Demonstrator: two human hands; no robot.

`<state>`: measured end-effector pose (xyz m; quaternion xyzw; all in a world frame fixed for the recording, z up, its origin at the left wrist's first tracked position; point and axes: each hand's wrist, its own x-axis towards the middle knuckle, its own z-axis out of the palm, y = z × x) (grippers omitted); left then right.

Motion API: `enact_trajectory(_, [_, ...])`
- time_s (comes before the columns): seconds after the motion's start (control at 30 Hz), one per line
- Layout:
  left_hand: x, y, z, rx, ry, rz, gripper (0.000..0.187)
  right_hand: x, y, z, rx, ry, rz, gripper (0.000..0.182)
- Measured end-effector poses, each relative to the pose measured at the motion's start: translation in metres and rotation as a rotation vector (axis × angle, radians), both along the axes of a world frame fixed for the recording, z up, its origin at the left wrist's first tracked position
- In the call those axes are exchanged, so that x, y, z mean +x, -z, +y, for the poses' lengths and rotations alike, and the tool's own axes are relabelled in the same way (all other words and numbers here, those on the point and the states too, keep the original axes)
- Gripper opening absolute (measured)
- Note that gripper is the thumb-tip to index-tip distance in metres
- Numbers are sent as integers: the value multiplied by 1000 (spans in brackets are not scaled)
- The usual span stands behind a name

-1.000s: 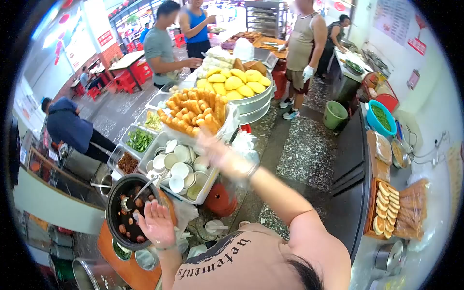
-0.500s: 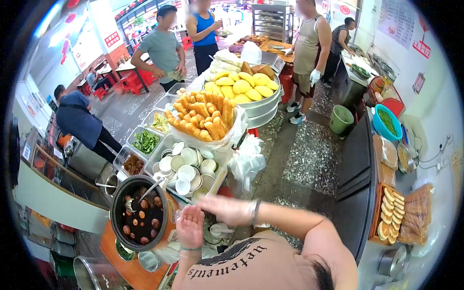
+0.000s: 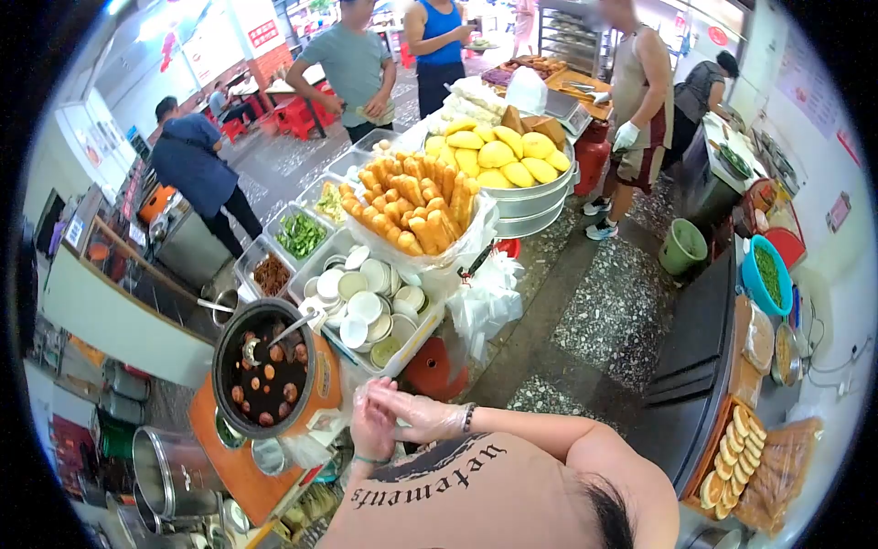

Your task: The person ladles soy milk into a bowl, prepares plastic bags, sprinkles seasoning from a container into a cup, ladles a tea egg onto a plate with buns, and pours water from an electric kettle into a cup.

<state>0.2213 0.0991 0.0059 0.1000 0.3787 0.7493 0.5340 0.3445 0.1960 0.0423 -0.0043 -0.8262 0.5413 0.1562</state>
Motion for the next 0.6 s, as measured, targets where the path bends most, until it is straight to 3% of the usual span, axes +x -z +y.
enact_trajectory(0.5, [26,1,6,-19,-56,37,41,21,-2,20,-32,-56,-95,79])
enact_trajectory(0.53, [27,-1,6,-18,-84,-46,32,22,-3,20,-34,-42,-101,79])
enact_trajectory(0.6, [28,-1,6,-32,-97,-30,32,24,-5,20,-44,-32,-51,78])
